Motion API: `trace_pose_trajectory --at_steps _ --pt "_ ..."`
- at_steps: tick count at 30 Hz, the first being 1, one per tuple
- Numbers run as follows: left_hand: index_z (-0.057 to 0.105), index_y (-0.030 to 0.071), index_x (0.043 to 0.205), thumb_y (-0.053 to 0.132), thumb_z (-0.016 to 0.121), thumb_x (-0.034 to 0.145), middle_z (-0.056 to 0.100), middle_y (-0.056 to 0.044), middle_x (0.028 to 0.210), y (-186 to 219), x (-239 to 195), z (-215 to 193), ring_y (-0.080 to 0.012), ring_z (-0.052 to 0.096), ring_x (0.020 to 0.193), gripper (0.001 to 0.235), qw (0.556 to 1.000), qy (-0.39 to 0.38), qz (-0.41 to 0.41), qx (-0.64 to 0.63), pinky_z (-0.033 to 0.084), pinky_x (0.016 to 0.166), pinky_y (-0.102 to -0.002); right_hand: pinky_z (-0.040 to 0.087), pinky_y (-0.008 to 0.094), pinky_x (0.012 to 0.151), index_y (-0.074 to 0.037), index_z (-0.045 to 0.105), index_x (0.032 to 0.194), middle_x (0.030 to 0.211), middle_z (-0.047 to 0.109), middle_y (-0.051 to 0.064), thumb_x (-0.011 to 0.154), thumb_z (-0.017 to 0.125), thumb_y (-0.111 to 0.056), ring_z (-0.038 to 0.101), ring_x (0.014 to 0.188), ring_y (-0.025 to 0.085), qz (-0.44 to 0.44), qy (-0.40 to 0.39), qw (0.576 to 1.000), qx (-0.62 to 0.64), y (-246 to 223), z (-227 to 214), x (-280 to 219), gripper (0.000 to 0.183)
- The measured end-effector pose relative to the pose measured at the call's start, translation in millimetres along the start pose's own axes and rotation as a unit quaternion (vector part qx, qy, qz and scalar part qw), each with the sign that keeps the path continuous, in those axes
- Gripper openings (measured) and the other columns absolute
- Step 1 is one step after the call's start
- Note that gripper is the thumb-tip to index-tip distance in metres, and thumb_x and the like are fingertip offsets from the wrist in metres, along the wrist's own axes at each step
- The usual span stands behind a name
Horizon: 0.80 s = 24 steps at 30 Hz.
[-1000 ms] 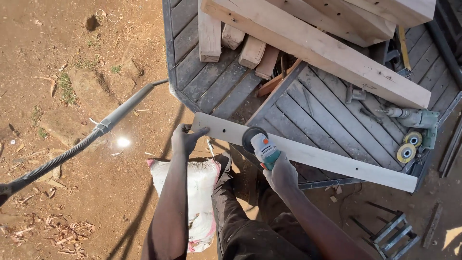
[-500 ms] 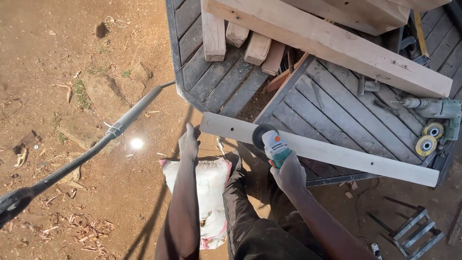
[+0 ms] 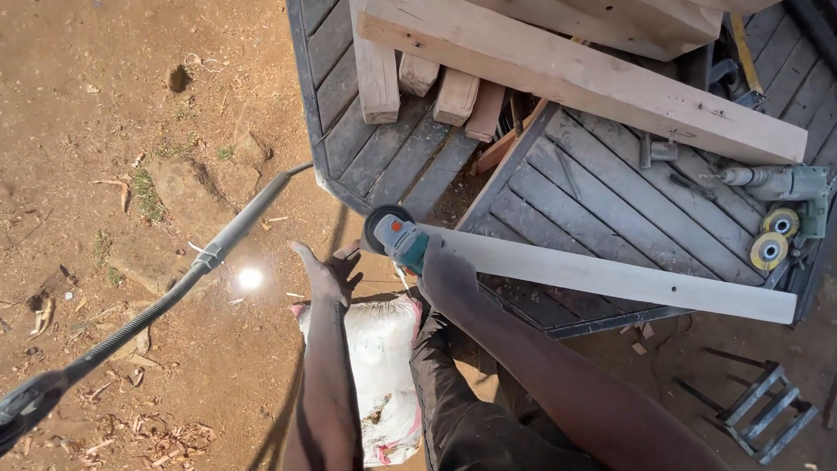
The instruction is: Sanding the surface of wooden planks using an electric angle grinder with a sanding attachment.
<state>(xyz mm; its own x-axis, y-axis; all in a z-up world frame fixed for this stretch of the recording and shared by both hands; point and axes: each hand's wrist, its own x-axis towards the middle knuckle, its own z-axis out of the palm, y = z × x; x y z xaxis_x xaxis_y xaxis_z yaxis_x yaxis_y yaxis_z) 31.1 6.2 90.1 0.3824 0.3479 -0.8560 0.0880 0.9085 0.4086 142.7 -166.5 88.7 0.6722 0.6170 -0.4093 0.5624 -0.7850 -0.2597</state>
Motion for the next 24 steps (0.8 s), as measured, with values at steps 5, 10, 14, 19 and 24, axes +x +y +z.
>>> trace_pose_trajectory --at_steps 5,10,14,19,24 --pt "0.061 0.013 0.143 0.094 0.019 0.09 0.045 -0.018 0.158 -18 19 9 -0.0393 0.028 0.152 0.105 0.938 0.114 0.046 0.325 0.018 0.125 -0.058 0.064 0.052 0.059 0.007 0.049 0.13 0.095 0.064 0.021 0.078 0.077 -0.021 0.073 0.081 0.041 0.002 0.005 0.999 -0.035 34 -16 -32 0.065" --pt "0.037 0.011 0.158 0.061 0.04 0.104 0.026 -0.016 0.169 -59 3 58 -0.0343 0.021 0.156 0.074 0.753 0.173 0.312 0.553 0.02 0.126 -0.055 0.066 0.05 0.06 0.003 0.047 0.126 0.094 0.061 0.017 0.078 0.082 -0.024 0.073 0.084 0.038 0.086 0.003 0.996 -0.004 103 -13 -75 0.065" --pt "0.039 0.002 0.157 0.066 0.052 0.096 0.031 -0.026 0.165 -115 28 66 -0.0401 0.025 0.154 0.09 0.532 0.176 0.481 0.675 0.02 0.123 -0.058 0.066 0.058 0.069 0.001 0.047 0.124 0.094 0.06 0.017 0.079 0.08 -0.022 0.072 0.087 0.044 0.187 0.02 0.98 0.061 142 -31 -112 0.06" --pt "0.028 -0.014 0.155 0.077 0.054 0.085 0.02 -0.04 0.162 -116 13 88 -0.0511 0.017 0.153 0.118 0.523 0.145 0.451 0.709 0.013 0.123 -0.065 0.064 0.061 0.074 -0.001 0.047 0.122 0.098 0.062 0.018 0.081 0.076 -0.025 0.072 0.091 0.048 0.329 0.049 0.936 0.12 209 -31 -135 0.056" --pt "0.023 -0.017 0.155 0.081 0.055 0.08 0.02 -0.044 0.161 -117 7 90 -0.0545 0.019 0.151 0.128 0.477 0.155 0.48 0.72 0.015 0.122 -0.064 0.061 0.063 0.078 -0.006 0.044 0.121 0.101 0.065 0.018 0.082 0.073 -0.032 0.072 0.093 0.049 0.42 0.049 0.892 0.16 254 -29 -153 0.055"
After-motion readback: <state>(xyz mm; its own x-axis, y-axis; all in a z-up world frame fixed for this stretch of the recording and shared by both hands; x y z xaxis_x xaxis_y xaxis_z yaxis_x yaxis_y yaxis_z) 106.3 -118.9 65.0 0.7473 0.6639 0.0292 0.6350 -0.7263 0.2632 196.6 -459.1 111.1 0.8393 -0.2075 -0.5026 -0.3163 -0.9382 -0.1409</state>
